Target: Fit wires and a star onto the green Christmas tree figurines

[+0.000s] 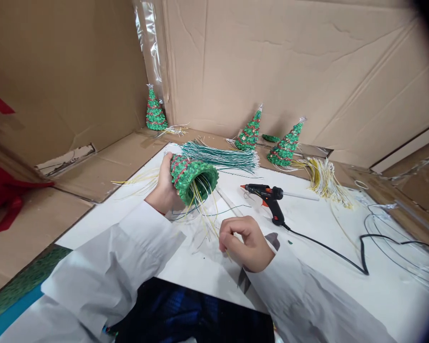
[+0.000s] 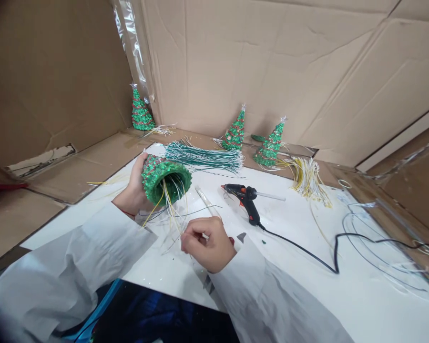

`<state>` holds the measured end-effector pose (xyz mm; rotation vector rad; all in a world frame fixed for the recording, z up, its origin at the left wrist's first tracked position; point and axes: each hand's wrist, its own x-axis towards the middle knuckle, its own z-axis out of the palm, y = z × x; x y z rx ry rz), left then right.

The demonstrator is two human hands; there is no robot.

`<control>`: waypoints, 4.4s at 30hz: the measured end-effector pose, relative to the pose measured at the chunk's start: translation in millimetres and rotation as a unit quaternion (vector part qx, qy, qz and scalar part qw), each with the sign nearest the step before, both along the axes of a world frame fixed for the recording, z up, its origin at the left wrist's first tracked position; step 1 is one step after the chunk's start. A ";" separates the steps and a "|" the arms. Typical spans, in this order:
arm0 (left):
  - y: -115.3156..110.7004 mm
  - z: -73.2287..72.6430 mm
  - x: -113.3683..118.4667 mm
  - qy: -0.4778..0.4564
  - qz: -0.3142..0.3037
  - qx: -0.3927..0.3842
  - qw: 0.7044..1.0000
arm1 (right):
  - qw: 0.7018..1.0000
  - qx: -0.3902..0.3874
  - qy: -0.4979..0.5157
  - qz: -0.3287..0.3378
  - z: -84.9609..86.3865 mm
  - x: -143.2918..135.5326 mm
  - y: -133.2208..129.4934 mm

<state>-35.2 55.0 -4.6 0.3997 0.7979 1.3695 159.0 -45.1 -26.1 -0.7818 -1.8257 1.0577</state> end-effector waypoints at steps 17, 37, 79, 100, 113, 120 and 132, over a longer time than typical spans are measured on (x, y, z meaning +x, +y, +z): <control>-30.4 -7.4 46.1 0.121 -0.159 0.016 0.980 | 0.983 0.060 0.069 -0.162 4.7 6.6 19.5; -35.6 1.1 48.4 0.288 -0.106 0.154 0.939 | 0.990 0.037 0.075 -0.112 12.4 14.4 23.2; -40.4 4.9 47.7 0.207 -0.085 0.069 0.972 | 0.982 0.059 0.042 -0.176 4.9 9.4 23.6; -26.0 -11.0 45.1 0.084 -0.166 -0.021 0.982 | 0.806 -0.029 -0.254 -0.533 -13.2 85.6 35.4; -32.3 -3.9 47.4 0.095 -0.171 -0.036 0.980 | 0.905 -0.002 -0.130 -0.405 -38.3 80.7 61.8; -35.2 -2.5 48.9 0.107 -0.189 -0.034 0.976 | 0.943 0.026 -0.073 -0.325 -19.5 69.6 35.8; -35.1 -2.6 49.2 0.122 -0.188 -0.002 0.975 | 0.941 0.089 -0.135 -0.298 -4.8 71.7 23.9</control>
